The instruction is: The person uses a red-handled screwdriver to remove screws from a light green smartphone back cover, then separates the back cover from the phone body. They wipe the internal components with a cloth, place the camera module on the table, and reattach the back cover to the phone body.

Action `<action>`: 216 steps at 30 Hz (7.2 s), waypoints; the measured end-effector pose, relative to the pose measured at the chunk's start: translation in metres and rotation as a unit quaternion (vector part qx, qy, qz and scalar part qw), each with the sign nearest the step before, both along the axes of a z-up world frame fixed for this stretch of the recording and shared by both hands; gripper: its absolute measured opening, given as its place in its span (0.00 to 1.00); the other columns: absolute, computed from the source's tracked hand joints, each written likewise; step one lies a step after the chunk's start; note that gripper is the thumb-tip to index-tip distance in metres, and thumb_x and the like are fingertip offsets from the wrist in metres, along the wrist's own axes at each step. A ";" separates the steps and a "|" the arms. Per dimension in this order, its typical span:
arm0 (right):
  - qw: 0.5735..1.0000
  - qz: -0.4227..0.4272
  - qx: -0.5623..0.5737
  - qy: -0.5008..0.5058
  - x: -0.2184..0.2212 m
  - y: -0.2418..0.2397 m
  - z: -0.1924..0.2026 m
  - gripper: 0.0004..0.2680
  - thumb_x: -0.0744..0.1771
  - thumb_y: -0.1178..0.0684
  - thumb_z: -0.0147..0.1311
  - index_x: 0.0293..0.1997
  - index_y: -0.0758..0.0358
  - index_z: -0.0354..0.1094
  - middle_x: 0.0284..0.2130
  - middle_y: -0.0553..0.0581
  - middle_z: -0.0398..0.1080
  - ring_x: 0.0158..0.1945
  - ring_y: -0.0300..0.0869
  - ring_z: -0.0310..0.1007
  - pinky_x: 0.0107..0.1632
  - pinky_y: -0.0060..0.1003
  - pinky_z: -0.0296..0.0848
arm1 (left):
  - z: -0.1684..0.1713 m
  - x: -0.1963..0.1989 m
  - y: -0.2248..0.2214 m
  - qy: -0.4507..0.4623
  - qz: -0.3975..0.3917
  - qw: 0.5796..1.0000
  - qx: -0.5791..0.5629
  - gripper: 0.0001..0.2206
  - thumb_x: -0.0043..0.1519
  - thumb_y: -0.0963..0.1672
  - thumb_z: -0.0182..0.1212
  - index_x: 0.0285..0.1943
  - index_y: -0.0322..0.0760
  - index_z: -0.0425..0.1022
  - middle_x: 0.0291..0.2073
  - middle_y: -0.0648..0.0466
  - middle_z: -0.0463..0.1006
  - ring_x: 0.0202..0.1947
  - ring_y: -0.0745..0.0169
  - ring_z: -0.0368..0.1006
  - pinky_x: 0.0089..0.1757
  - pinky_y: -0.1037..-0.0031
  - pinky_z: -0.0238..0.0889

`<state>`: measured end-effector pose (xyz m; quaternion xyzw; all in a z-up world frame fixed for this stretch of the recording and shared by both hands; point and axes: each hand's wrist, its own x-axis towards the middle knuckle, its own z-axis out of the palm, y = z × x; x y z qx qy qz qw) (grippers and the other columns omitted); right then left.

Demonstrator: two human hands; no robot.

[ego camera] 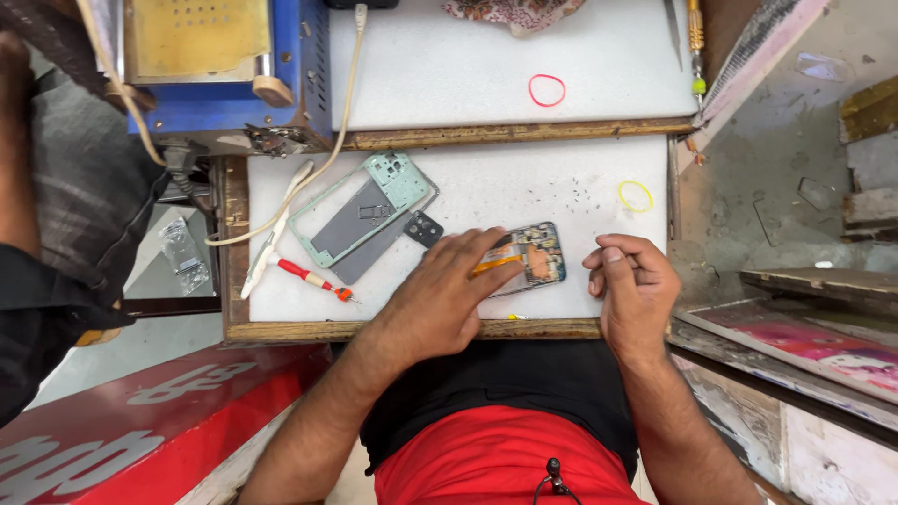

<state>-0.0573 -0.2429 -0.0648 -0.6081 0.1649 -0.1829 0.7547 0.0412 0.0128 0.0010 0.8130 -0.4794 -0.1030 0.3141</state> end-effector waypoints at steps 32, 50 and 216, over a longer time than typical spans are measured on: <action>0.922 0.072 -0.370 0.089 0.008 0.028 0.038 0.06 0.71 0.57 0.54 0.47 0.68 0.75 0.27 0.56 0.78 0.32 0.36 0.81 0.36 0.29 0.78 | -0.018 0.022 0.038 -0.179 0.287 0.940 -0.042 0.10 0.61 0.39 0.67 0.51 0.38 0.81 0.41 0.53 0.78 0.39 0.51 0.75 0.39 0.64 0.72; 0.954 0.091 -0.283 0.041 0.006 0.019 0.028 0.08 0.73 0.58 0.47 0.47 0.74 0.73 0.33 0.59 0.77 0.40 0.40 0.80 0.47 0.33 0.79 | 0.004 0.032 0.100 -0.097 0.332 0.927 0.148 0.29 0.55 0.47 0.71 0.66 0.38 0.71 0.65 0.39 0.67 0.64 0.36 0.60 0.58 0.49 0.57; 0.765 0.163 -0.623 0.023 0.022 0.041 0.061 0.13 0.62 0.52 0.69 0.50 0.55 0.79 0.53 0.51 0.75 0.51 0.49 0.67 0.55 0.43 0.69 | -0.018 -0.043 0.045 -0.046 0.260 0.964 -0.014 0.34 0.56 0.45 0.74 0.71 0.34 0.64 0.63 0.41 0.71 0.47 0.47 0.72 0.49 0.60 0.69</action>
